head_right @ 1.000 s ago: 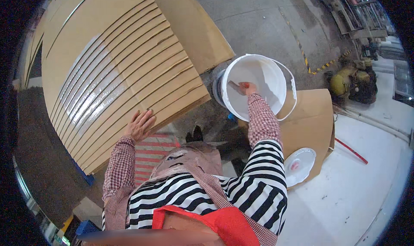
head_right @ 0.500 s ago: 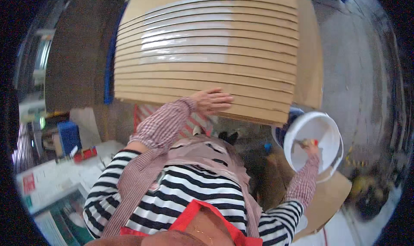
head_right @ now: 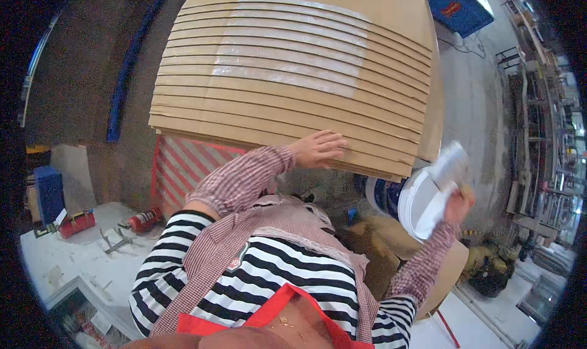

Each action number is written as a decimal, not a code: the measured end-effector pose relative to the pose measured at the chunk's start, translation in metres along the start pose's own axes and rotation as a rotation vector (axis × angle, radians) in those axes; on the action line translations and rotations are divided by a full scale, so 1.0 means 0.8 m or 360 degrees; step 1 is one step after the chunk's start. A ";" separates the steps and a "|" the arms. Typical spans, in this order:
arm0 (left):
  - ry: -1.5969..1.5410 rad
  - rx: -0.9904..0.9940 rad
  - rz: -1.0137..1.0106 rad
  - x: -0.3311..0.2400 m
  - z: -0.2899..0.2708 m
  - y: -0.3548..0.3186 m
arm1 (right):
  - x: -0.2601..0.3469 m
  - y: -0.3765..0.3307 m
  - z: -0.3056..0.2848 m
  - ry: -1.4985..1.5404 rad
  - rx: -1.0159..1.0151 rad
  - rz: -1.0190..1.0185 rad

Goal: Apply white adhesive to a stack of cardboard sheets using a paintbrush.

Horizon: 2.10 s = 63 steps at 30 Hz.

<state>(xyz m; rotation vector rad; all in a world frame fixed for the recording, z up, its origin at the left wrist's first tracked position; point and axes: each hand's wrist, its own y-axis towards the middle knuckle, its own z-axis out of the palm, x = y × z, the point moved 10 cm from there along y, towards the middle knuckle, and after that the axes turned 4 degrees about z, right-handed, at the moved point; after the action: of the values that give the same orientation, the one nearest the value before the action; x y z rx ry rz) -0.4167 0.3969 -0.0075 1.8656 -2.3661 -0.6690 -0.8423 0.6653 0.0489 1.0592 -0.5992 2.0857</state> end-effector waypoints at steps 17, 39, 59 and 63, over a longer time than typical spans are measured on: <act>0.1195 -0.0553 -0.2540 0.209 -0.234 -0.528 | -0.345 -0.219 0.628 -0.2067 0.1735 -0.0579; 0.1056 -0.0486 -0.2661 0.213 -0.231 -0.537 | -0.349 -0.081 0.623 -0.2454 0.1146 -0.0842; 0.1196 -0.0356 -0.2682 0.220 -0.221 -0.540 | -0.300 -0.204 0.494 -0.2272 0.1522 -0.0593; 0.1214 -0.0390 -0.2671 0.220 -0.226 -0.539 | -0.257 -0.159 0.510 -0.1939 0.1248 -0.0686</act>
<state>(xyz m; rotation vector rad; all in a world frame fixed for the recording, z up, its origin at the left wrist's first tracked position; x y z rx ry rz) -0.0148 0.1023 -0.0404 2.7874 0.0301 -0.0900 -0.4577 0.3963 0.1162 2.6439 0.0065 1.0784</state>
